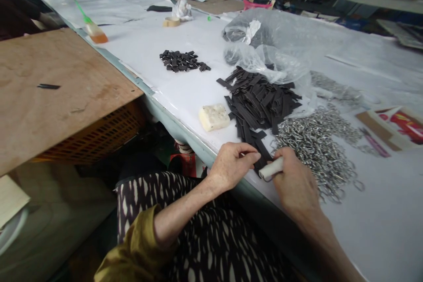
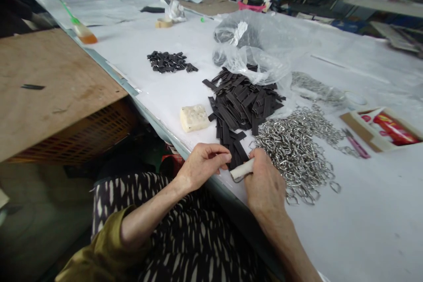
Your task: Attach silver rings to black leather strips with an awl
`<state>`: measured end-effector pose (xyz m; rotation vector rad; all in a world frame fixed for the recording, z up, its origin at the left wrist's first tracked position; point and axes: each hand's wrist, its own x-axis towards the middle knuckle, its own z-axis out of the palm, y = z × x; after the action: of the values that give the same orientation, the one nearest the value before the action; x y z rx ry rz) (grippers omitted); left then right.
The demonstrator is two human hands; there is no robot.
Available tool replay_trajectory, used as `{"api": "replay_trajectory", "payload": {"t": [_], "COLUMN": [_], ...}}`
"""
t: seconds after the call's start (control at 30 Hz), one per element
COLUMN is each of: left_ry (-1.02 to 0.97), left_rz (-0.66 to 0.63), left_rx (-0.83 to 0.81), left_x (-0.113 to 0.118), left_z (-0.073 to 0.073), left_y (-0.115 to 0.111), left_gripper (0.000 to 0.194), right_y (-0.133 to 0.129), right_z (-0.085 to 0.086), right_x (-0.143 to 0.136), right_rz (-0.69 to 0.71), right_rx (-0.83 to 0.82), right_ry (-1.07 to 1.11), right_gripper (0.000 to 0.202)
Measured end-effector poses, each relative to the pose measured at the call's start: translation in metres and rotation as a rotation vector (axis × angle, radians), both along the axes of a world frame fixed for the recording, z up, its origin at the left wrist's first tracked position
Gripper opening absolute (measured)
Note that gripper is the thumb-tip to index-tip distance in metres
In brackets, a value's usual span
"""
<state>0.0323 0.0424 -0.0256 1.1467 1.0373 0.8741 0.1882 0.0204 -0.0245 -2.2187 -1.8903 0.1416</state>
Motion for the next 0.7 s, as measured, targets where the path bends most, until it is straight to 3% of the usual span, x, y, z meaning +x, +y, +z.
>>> {"api": "replay_trajectory", "payload": {"t": [0.33, 0.43, 0.57, 0.7], "left_ry": [0.013, -0.116, -0.325, -0.451], "left_rz": [0.009, -0.005, -0.007, 0.097], "left_rx": [0.035, 0.033, -0.113, -0.144], "left_x": [0.009, 0.013, 0.020, 0.017], "left_z": [-0.008, -0.003, 0.004, 0.008], "left_y": [-0.003, -0.004, -0.005, -0.002], "left_gripper": [0.017, 0.015, 0.017, 0.017], "right_y": [-0.011, -0.018, -0.023, -0.019], "right_z": [0.005, 0.012, 0.021, 0.019], "right_x": [0.010, 0.009, 0.003, 0.014], "right_rz": [-0.041, -0.006, 0.094, 0.021], "right_rx": [0.054, 0.084, 0.083, 0.159], "right_ry": [0.268, 0.435, 0.608, 0.585], "right_gripper": [0.017, 0.021, 0.021, 0.021]}}
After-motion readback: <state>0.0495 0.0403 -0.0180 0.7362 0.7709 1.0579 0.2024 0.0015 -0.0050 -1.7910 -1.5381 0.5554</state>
